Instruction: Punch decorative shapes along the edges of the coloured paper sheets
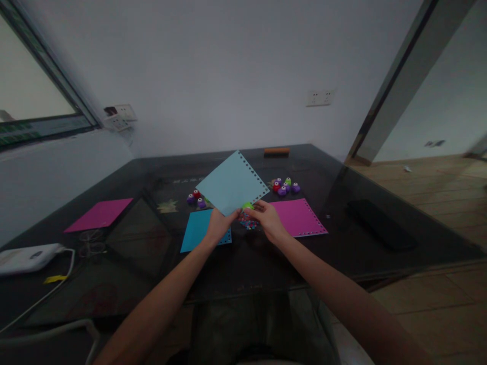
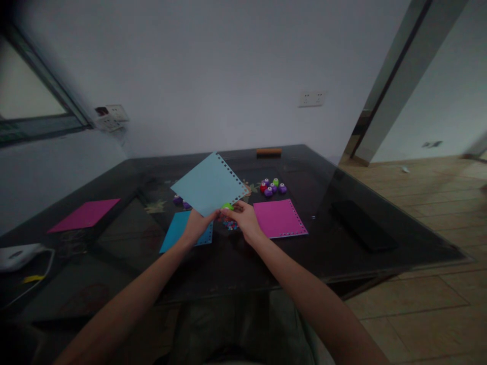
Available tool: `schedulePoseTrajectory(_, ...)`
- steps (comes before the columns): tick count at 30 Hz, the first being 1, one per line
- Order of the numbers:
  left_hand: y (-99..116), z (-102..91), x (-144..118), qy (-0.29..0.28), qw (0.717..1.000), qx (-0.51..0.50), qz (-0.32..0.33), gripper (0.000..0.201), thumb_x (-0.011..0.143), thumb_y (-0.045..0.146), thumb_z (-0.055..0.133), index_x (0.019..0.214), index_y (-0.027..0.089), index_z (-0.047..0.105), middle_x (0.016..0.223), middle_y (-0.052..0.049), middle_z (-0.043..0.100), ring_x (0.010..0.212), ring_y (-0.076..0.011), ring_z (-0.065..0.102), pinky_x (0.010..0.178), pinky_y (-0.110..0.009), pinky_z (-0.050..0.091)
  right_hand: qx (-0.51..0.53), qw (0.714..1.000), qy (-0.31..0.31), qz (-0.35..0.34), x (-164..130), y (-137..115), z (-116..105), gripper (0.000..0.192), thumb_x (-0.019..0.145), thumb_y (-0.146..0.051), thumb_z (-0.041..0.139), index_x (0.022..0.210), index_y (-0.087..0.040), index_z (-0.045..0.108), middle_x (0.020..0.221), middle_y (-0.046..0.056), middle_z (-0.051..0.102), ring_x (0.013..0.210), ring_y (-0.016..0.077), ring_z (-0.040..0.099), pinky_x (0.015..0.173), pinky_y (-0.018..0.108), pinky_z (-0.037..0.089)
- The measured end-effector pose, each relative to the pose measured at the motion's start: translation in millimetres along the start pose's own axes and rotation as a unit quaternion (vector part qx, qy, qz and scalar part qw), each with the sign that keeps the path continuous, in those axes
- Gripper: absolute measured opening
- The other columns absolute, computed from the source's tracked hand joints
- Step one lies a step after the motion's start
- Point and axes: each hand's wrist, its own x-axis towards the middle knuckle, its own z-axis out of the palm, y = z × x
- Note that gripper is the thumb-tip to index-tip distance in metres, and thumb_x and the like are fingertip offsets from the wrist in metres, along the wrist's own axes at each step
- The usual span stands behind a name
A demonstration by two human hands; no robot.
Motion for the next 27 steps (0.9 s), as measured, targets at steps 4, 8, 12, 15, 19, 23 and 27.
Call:
schedulePoseTrajectory(4, -3.6, -0.1, 0.2, 0.0, 1.0, 0.006, -0.001, 0.035, 0.071, 0.03, 0.063, 0.101, 0.013, 0.062, 0.097, -0.01, 0.071, 0.091, -0.0238, 0.064, 0.088, -0.038, 0.047, -0.001, 1.0, 0.004, 0.003, 0.4, 0.7, -0.1, 0.034, 0.05, -0.033, 0.081, 0.076, -0.019, 0.064, 0.075, 0.002, 0.068, 0.064, 0.0161, 0.063, 0.067, 0.032, 0.052)
schedulePoseTrajectory(8, -6.6, -0.2, -0.1, 0.001, 1.0, 0.013, -0.006, 0.031, 0.071, 0.032, 0.063, 0.097, 0.014, 0.063, 0.098, -0.01, 0.07, 0.091, -0.0239, 0.064, 0.086, -0.037, 0.048, -0.002, 1.0, 0.004, -0.002, 0.6, 1.2, -0.5, 0.034, 0.05, -0.033, 0.081, 0.076, -0.019, 0.064, 0.075, 0.002, 0.068, 0.065, 0.017, 0.063, 0.068, 0.034, 0.052)
schedulePoseTrajectory(12, -5.0, 0.0, -0.6, 0.003, 1.0, 0.021, -0.014, 0.027, 0.07, 0.034, 0.063, 0.091, 0.016, 0.064, 0.097, -0.01, 0.071, 0.09, -0.0248, 0.064, 0.084, -0.037, 0.048, -0.016, 1.0, 0.0, -0.013, 1.0, 2.0, -1.5, 0.032, 0.052, -0.034, 0.08, 0.077, -0.02, 0.065, 0.075, 0.003, 0.069, 0.066, 0.0176, 0.063, 0.068, 0.034, 0.052)
schedulePoseTrajectory(15, -3.5, 0.2, -1.0, 0.006, 1.0, 0.023, -0.015, 0.028, 0.069, 0.034, 0.063, 0.091, 0.016, 0.064, 0.096, -0.01, 0.071, 0.089, -0.025, 0.064, 0.084, -0.037, 0.048, -0.026, 1.0, 0.002, -0.017, 1.6, 2.8, -2.4, 0.032, 0.052, -0.034, 0.08, 0.077, -0.02, 0.066, 0.075, 0.003, 0.069, 0.065, 0.0174, 0.063, 0.066, 0.032, 0.052)
schedulePoseTrajectory(19, -4.3, 0.9, -1.0, 0.005, 1.0, 0.021, -0.018, 0.026, 0.069, 0.032, 0.063, 0.089, 0.016, 0.064, 0.094, -0.009, 0.071, 0.088, -0.0246, 0.064, 0.082, -0.036, 0.049, -0.018, 1.0, 0.004, -0.018, 1.7, 3.1, -2.5, 0.032, 0.051, -0.033, 0.08, 0.077, -0.019, 0.066, 0.077, 0.003, 0.07, 0.066, 0.0169, 0.062, 0.067, 0.032, 0.052)
schedulePoseTrajectory(23, -6.2, 1.5, -0.7, -0.005, 1.0, 0.02, -0.014, 0.023, 0.07, 0.033, 0.062, 0.086, 0.016, 0.063, 0.09, -0.008, 0.071, 0.083, -0.0241, 0.065, 0.08, -0.036, 0.049, -0.019, 1.0, 0.009, -0.015, 0.8, 1.9, -1.7, 0.033, 0.05, -0.032, 0.08, 0.077, -0.019, 0.066, 0.077, 0.003, 0.069, 0.066, 0.0166, 0.062, 0.066, 0.031, 0.051)
schedulePoseTrajectory(27, -5.9, 1.4, -1.2, -0.006, 1.0, 0.016, -0.005, 0.023, 0.07, 0.033, 0.062, 0.085, 0.015, 0.063, 0.09, -0.008, 0.071, 0.085, -0.0243, 0.065, 0.08, -0.035, 0.049, -0.014, 1.0, 0.011, -0.015, 0.0, 0.5, -1.0, 0.034, 0.05, -0.032, 0.08, 0.078, -0.018, 0.066, 0.079, 0.003, 0.07, 0.067, 0.0164, 0.062, 0.067, 0.031, 0.051)
